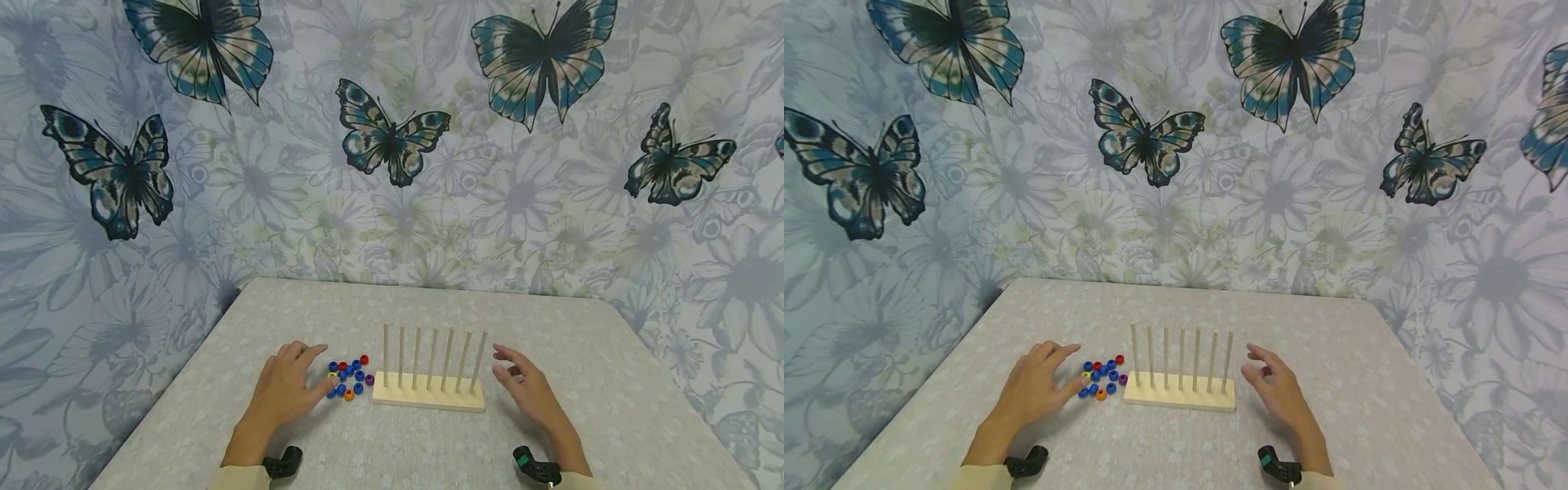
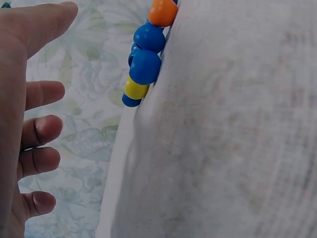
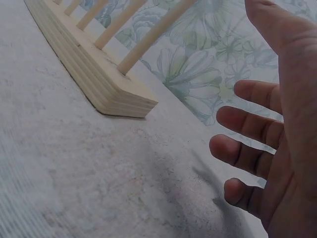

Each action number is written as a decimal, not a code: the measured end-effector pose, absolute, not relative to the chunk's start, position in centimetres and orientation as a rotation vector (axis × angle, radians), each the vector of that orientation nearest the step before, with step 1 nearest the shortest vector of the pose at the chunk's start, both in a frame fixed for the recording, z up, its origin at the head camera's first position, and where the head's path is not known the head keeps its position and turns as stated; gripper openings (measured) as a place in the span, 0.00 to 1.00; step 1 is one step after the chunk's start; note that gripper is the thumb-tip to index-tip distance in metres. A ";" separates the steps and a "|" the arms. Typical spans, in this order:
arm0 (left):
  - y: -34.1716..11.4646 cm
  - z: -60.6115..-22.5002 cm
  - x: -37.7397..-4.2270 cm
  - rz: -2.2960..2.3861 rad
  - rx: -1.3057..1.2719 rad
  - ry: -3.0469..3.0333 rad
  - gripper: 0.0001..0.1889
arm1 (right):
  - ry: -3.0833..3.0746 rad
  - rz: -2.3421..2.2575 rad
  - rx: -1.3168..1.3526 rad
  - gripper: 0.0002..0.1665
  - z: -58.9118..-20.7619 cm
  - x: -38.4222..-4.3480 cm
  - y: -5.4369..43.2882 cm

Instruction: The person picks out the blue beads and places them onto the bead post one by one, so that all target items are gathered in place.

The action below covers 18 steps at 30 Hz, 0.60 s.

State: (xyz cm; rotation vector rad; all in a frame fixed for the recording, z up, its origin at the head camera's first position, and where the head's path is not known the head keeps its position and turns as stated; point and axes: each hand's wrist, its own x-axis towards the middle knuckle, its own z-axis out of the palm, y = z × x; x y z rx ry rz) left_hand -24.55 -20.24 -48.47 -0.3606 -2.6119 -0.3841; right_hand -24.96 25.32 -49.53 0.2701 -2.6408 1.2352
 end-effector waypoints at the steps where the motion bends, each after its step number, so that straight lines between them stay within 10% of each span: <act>1: -20.2 -48.5 -24.6 -0.392 -0.360 -2.612 0.35 | -2.647 1.251 0.268 0.29 -49.5 -24.9 25.3; 18: -18.4 -48.3 -24.3 -0.570 -0.449 -2.627 0.30 | -2.690 1.460 0.352 0.31 -49.6 -24.7 24.8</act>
